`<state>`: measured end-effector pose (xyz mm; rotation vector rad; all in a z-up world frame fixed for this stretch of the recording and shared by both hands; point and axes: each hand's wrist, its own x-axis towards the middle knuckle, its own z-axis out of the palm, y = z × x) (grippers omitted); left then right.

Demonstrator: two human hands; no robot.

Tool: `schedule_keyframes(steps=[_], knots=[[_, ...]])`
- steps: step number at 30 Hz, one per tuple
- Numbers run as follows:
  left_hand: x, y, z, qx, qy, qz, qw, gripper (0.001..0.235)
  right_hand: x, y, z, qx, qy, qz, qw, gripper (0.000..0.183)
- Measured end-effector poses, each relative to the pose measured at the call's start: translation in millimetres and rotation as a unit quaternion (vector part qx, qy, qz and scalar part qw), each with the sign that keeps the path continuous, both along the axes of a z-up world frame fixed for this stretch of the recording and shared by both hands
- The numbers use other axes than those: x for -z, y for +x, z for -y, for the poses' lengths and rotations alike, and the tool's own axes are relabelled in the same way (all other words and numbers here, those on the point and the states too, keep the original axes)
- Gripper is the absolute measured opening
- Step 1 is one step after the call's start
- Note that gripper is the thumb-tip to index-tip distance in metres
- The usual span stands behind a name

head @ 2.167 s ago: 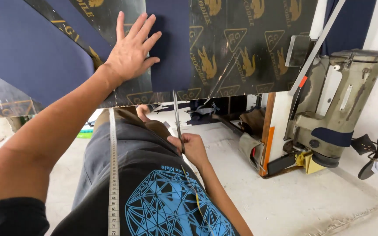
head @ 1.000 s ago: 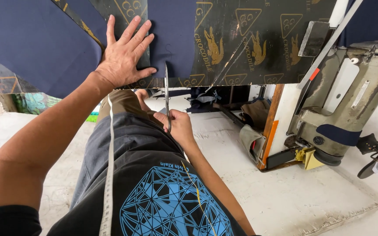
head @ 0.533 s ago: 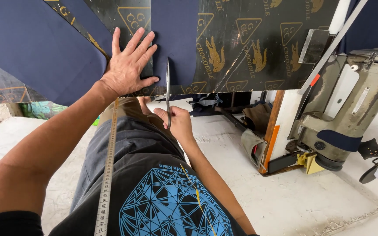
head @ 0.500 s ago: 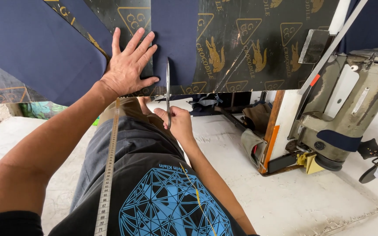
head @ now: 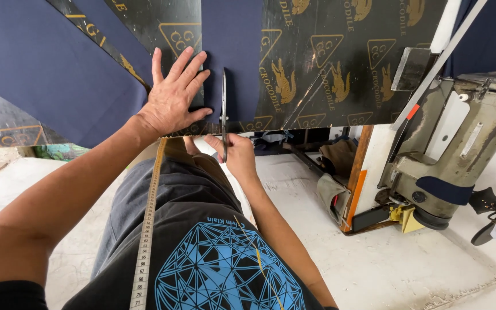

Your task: Cutting strips of blue fabric using scissors on a workbench and then folding them.

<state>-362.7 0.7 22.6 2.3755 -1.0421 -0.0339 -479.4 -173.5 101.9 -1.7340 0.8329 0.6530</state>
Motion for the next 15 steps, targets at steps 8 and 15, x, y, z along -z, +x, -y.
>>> schedule_keyframes(steps=[8, 15], knots=[[7.2, 72.1, 9.8, 0.032, 0.059, -0.013, 0.998, 0.108, -1.6, 3.6, 4.1, -0.018, 0.027, 0.003, 0.999, 0.047], [3.7, 63.0, 7.3, 0.038, 0.093, -0.038, 0.994, 0.108, -5.1, 33.3, 3.4, -0.017, 0.008, -0.043, 0.999, 0.049]])
